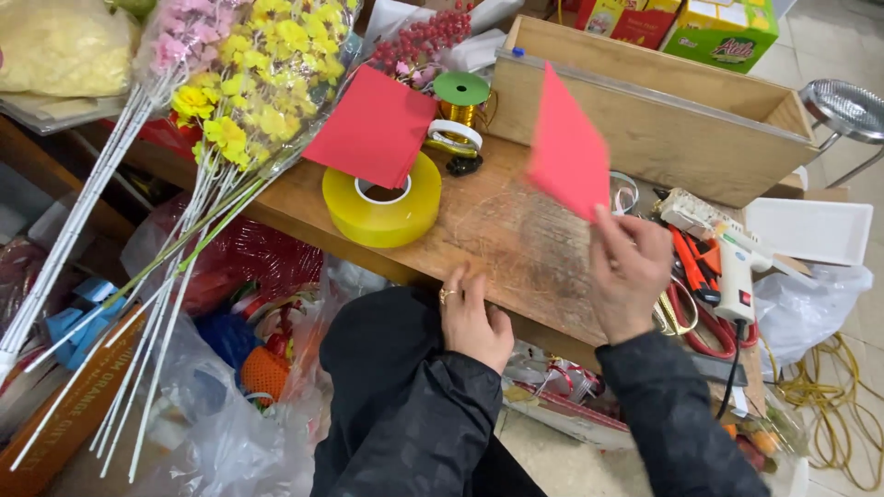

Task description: Folding a piece of red paper into an accordion shape, wrapping it with a strip, and then using a glue gun to secure the craft.

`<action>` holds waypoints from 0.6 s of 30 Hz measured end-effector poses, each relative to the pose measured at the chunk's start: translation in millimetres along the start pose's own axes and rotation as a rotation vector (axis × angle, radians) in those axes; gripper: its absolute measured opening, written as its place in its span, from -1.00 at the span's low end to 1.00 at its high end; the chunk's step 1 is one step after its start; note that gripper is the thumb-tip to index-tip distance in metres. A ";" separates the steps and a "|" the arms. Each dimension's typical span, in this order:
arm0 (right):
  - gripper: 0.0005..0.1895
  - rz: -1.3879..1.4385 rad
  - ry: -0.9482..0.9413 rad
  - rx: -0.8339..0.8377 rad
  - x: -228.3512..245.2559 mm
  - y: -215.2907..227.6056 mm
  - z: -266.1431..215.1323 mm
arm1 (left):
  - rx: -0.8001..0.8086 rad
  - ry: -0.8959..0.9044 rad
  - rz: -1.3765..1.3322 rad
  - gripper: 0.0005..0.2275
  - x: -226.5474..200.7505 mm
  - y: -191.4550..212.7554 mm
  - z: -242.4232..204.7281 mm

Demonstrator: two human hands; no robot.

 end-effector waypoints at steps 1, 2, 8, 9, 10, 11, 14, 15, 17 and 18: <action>-0.69 0.000 -0.001 0.005 -9.3 -7.6 -13.9 | 0.002 0.004 0.000 -0.55 -6.9 1.9 6.2; -0.70 -0.090 0.105 0.175 -13.7 -23.6 -29.3 | -0.006 -0.013 0.017 -0.50 -14.5 4.2 12.3; -0.72 -0.212 0.140 0.620 -30.4 -54.3 -105.9 | 0.159 -0.421 0.185 -0.56 9.2 -44.2 20.1; -0.76 -0.164 0.094 0.667 -37.3 -54.3 -111.6 | 0.217 -0.478 0.261 -0.60 19.0 -62.4 16.3; -0.76 -0.165 0.090 0.671 -37.4 -54.4 -110.7 | 0.223 -0.477 0.260 -0.60 32.9 -75.6 13.9; -0.75 -0.085 0.080 0.662 -37.9 -53.3 -108.7 | 0.248 -0.468 0.185 -0.70 45.7 -90.5 11.8; -0.79 0.095 0.003 0.685 -41.3 -53.9 -101.6 | 0.301 -0.424 0.117 -0.82 58.5 -103.7 11.3; -0.82 0.200 -0.060 0.711 -41.8 -56.7 -99.2 | 0.323 -0.391 0.127 -0.85 60.2 -101.7 13.2; -0.82 0.302 -0.191 0.756 -48.6 -64.8 -98.1 | 0.343 -0.338 0.094 -0.85 53.7 -94.6 22.3; -0.82 0.401 -0.318 0.794 -53.2 -69.7 -99.1 | 0.357 -0.289 0.060 -0.85 51.2 -91.2 27.4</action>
Point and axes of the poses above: each hand's wrist, its own z-axis towards the middle knuckle, its own y-axis out of the back of the hand, x = y × z, the point moved 5 cm from there along z, towards the middle knuckle, and after that the axes turned 7 degrees about -z, right-handed, at the moved point
